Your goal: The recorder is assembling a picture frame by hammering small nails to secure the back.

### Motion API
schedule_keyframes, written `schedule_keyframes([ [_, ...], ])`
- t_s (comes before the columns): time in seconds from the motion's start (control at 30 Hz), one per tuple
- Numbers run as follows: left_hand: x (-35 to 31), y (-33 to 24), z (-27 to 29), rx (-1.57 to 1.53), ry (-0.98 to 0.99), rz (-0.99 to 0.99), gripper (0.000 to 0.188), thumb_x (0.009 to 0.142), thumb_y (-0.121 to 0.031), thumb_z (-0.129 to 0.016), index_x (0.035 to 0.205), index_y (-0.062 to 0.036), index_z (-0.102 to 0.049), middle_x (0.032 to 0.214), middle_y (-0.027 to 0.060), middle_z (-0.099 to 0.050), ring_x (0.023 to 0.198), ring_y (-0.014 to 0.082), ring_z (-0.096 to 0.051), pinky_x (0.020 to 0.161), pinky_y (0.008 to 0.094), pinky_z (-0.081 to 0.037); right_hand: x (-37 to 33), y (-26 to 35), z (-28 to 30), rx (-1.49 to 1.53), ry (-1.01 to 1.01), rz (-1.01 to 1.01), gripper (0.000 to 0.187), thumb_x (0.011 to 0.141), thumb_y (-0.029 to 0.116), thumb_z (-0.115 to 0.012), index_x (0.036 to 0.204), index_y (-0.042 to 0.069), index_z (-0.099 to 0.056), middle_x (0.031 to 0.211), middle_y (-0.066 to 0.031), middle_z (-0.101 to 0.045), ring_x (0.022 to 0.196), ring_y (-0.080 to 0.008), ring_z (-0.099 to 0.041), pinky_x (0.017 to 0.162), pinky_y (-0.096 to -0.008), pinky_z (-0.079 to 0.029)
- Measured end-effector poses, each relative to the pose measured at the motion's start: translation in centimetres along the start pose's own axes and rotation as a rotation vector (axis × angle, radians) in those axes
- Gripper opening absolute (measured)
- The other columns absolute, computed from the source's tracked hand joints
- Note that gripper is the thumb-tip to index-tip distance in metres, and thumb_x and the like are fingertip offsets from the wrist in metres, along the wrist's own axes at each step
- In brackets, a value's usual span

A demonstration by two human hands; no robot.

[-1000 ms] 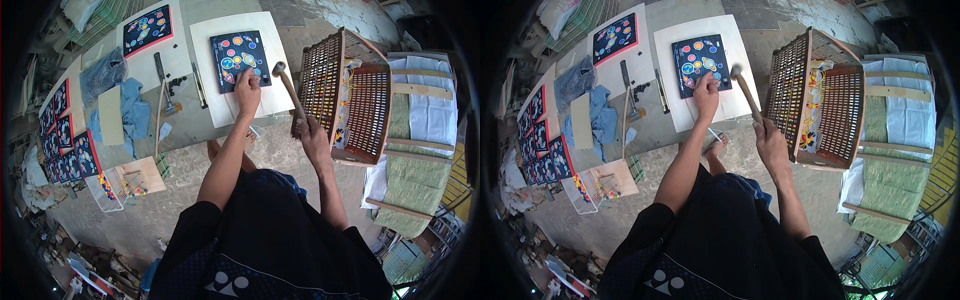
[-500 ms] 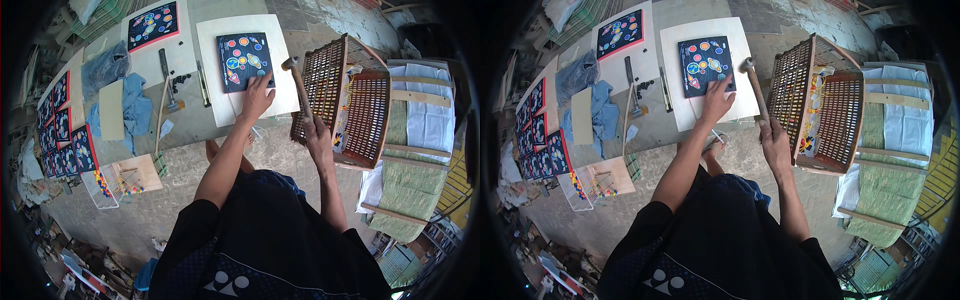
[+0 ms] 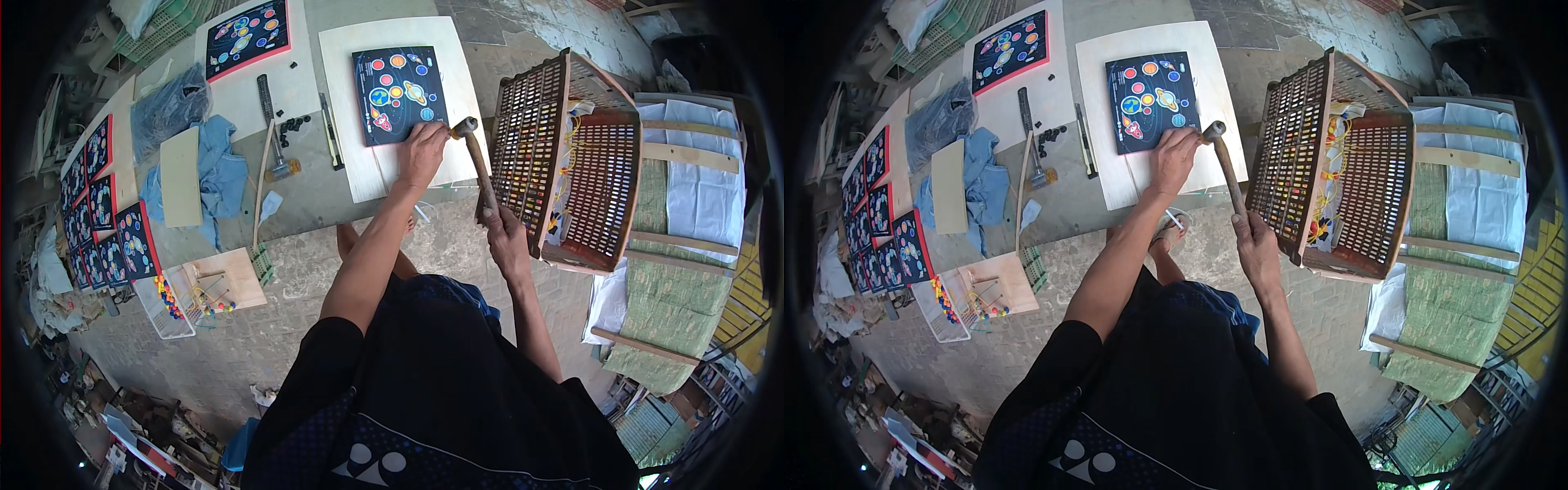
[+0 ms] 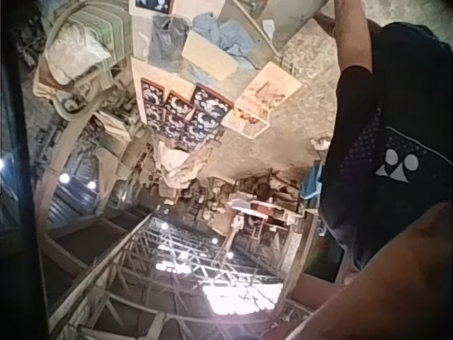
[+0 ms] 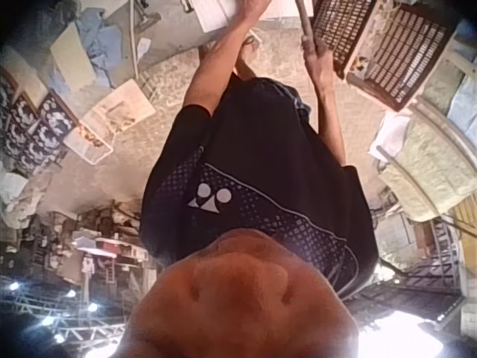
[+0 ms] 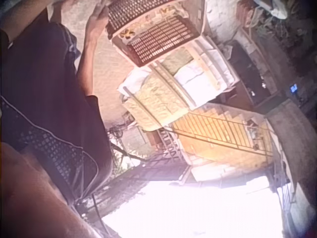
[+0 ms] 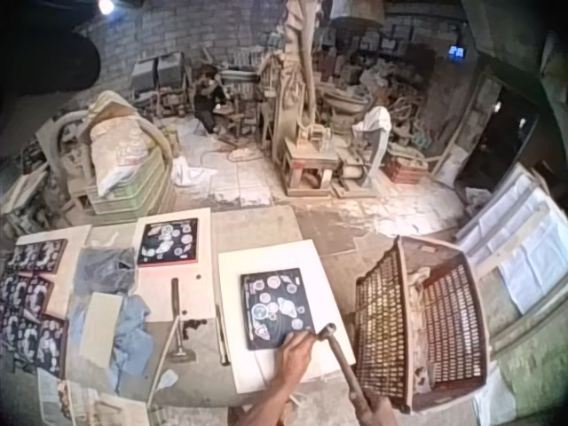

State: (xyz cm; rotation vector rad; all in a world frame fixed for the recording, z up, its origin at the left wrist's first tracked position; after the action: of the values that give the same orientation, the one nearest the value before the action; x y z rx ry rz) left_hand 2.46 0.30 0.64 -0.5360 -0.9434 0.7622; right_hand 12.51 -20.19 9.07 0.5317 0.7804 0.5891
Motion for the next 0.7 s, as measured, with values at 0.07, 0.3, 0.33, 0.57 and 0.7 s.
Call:
schedule_keyframes([
  [0.07, -0.1, -0.1, 0.0, 0.004, 0.005, 0.006, 0.013, 0.083, -0.006, -0.074, 0.096, -0.0040, -0.073, 0.101, 0.0052, -0.072, 0.090, 0.0251, -0.066, 0.078, 0.0360, -0.055, 0.1, -0.4, -0.2, 0.018, 0.001, 0.004, 0.047, 0.103, 0.042, -0.057, 0.109, -0.003, -0.066, 0.067, -0.0113, -0.053, 0.066, -0.0168, -0.047, 0.061, -0.0380, -0.044],
  [0.3, 0.1, 0.1, -0.1, -0.037, -0.021, 0.052, 0.012, 0.083, -0.003, -0.071, 0.095, -0.0038, -0.073, 0.102, 0.0060, -0.072, 0.089, 0.0266, -0.066, 0.079, 0.0380, -0.055, 0.6, -0.9, -1.0, -0.042, -0.065, 0.054, 0.047, 0.103, 0.042, -0.058, 0.110, -0.004, -0.066, 0.069, -0.0136, -0.057, 0.067, -0.0197, -0.053, 0.065, -0.0395, -0.047],
  [0.33, 0.1, 0.2, -0.2, -0.048, -0.037, 0.076, 0.012, 0.084, -0.003, -0.070, 0.095, -0.0036, -0.073, 0.102, 0.0063, -0.072, 0.089, 0.0275, -0.066, 0.080, 0.0391, -0.054, 0.6, -0.9, -1.1, -0.042, -0.063, 0.055, 0.047, 0.103, 0.042, -0.058, 0.110, -0.004, -0.066, 0.069, -0.0136, -0.057, 0.067, -0.0197, -0.053, 0.065, -0.0395, -0.047],
  [0.57, 0.3, 0.8, -0.7, -0.089, 0.030, 0.213, 0.040, 0.084, -0.002, -0.069, 0.124, -0.0056, -0.065, 0.103, 0.0083, -0.071, 0.094, 0.0307, -0.064, 0.085, 0.0418, -0.052, 1.0, -0.5, -1.0, -0.017, -0.056, 0.042, 0.046, 0.103, 0.042, -0.057, 0.112, -0.003, -0.065, 0.069, -0.0169, -0.056, 0.065, -0.0216, -0.053, 0.065, -0.0415, -0.047],
  [0.7, 0.4, 0.8, -0.7, -0.121, 0.093, 0.221, 0.053, 0.085, -0.001, -0.068, 0.137, -0.0069, -0.057, 0.103, 0.0088, -0.071, 0.096, 0.0310, -0.063, 0.088, 0.0423, -0.050, 0.8, 0.0, -1.1, -0.056, -0.094, 0.098, 0.043, 0.104, 0.039, -0.056, 0.111, -0.003, -0.065, 0.069, -0.0191, -0.058, 0.064, -0.0280, -0.056, 0.065, -0.0438, -0.047],
])
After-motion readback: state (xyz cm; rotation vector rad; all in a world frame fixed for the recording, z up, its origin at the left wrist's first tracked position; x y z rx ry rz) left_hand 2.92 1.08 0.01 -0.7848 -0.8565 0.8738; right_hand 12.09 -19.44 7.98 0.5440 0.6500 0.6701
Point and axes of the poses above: each hand's wrist, its own x-axis towards the middle knuckle, its own z-axis out of the back of the hand, y = z × x, the point moved 5 cm from there along x, towards the middle knuckle
